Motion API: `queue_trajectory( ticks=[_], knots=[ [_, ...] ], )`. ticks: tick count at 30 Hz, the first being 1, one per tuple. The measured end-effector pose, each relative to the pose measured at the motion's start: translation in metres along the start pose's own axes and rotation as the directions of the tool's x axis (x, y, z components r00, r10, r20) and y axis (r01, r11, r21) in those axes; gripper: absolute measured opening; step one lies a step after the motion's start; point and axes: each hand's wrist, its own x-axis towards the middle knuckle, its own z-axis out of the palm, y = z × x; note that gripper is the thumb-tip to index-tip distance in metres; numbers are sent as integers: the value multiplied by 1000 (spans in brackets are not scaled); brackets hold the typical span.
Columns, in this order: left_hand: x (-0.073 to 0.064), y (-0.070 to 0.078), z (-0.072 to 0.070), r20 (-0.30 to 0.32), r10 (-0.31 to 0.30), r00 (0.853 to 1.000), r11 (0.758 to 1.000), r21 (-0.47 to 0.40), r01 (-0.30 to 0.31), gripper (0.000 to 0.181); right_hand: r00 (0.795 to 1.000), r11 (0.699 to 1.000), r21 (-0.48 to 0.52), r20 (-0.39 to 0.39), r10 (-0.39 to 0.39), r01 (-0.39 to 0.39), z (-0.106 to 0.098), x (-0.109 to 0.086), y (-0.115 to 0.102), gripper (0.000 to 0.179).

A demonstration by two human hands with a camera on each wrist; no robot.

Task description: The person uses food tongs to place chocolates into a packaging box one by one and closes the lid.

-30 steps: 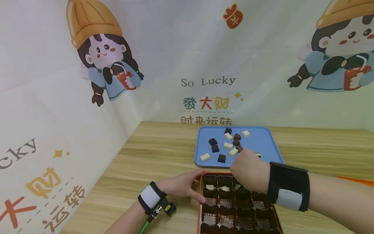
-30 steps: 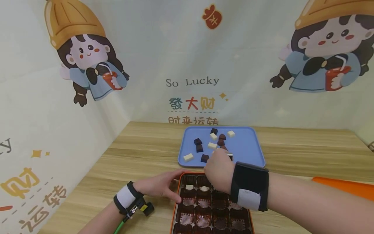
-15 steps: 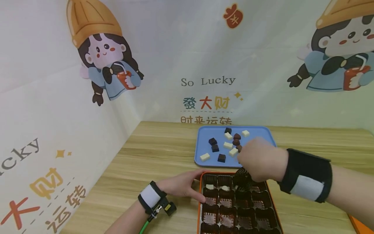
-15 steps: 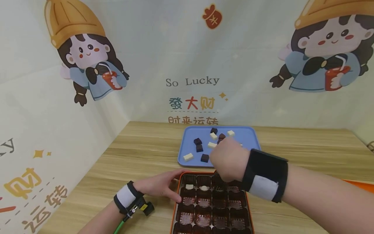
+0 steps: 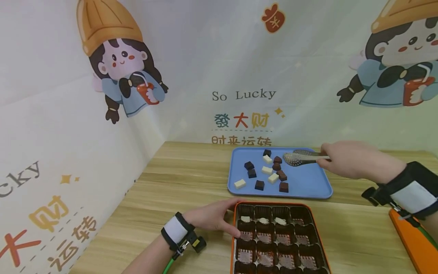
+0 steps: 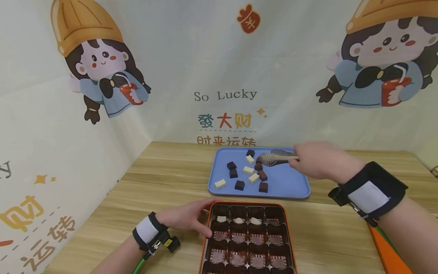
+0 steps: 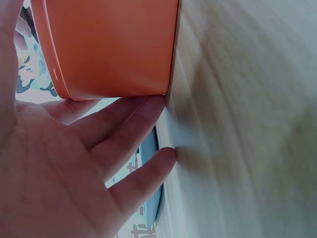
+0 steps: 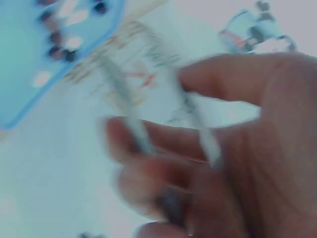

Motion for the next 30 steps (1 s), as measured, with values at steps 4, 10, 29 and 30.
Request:
queue_trajectory(
  ticks=[4,10,29,30],
  knots=[
    [0,0,0,-4,0,1000,1000,-5,0,90,996,998,-4,-63,58,-58,11,6,20,44],
    [-1,1,0,3,-6,1000,1000,-16,6,90,990,993,-22,-82,112,-114,26,19,47,45],
    [-1,1,0,6,-9,1000,999,-32,9,89,981,981,-17,-25,193,-194,60,89,27,40],
    [-1,1,0,6,-6,1000,999,-33,6,88,979,979,-19,-35,201,-201,61,90,26,39]
  ],
)
